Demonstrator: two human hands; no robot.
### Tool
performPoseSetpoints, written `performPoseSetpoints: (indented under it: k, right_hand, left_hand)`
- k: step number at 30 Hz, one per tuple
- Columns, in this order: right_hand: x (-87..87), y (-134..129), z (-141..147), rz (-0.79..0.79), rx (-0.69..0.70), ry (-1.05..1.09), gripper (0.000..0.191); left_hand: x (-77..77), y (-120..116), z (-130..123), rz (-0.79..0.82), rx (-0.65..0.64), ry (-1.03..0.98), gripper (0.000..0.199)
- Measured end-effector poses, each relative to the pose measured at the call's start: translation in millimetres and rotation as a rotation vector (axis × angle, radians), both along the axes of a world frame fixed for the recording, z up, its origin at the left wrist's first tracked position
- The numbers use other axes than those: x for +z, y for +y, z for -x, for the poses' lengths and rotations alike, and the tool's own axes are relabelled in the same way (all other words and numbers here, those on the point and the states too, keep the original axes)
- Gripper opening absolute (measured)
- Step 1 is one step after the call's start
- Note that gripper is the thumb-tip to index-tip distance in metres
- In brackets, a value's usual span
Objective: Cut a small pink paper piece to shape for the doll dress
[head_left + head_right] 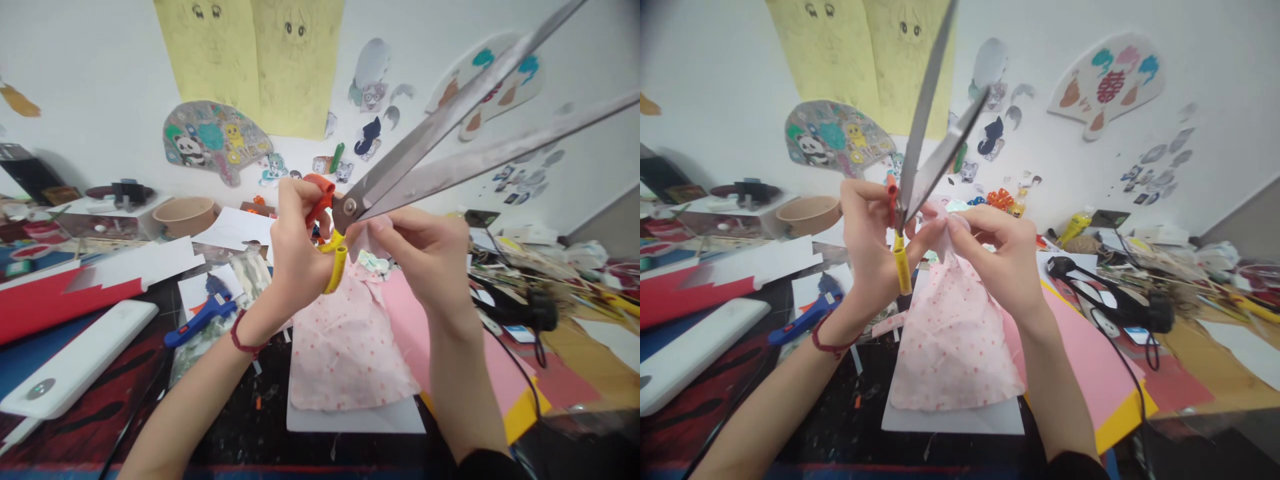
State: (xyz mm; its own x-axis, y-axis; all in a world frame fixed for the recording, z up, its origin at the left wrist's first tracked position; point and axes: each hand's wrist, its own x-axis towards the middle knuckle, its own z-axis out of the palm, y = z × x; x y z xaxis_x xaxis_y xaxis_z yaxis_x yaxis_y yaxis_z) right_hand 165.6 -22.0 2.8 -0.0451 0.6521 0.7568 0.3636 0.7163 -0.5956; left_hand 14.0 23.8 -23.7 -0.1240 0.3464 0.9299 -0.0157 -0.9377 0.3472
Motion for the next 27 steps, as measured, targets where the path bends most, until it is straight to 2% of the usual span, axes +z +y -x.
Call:
performPoseSetpoints:
  k: [6, 11, 13, 15, 18, 21, 27]
  right_hand:
    - [-2.6, 5, 0, -0.038, -0.028, 0.020, 0.013]
    - [-1.0, 6, -6, -0.028, 0.028, 0.057, 0.016]
    - [-1.5, 7, -8, -0.009, 0.045, 0.092, 0.015]
    - [-2.5, 9, -9, 0.033, 0.049, 0.105, 0.016]
    - [-3.6, 11, -9, 0.086, 0.067, 0.094, 0.018]
    - [-4.4, 13, -8, 0.097, 0.081, 0.087, 0.018]
    - [-5.7, 17, -5, 0.085, 0.070, 0.169, 0.020]
  left_hand:
    - [-2.6, 4, -1, -0.074, 0.090, -0.029, 0.051]
    - [-0.9, 9, 4, 0.125, 0.092, -0.125, 0.049]
    - [2.1, 10, 7, 0.154, 0.048, -0.133, 0.044]
    - [5.1, 10, 9, 0.163, -0.062, -0.100, 0.041]
    - [6.7, 9, 9, 0.161, -0.218, -0.044, 0.048]
    - [4.7, 10, 8, 0.152, -0.229, -0.052, 0.053]
    - [2.6, 14, 8, 0.125, -0.226, -0.038, 0.050]
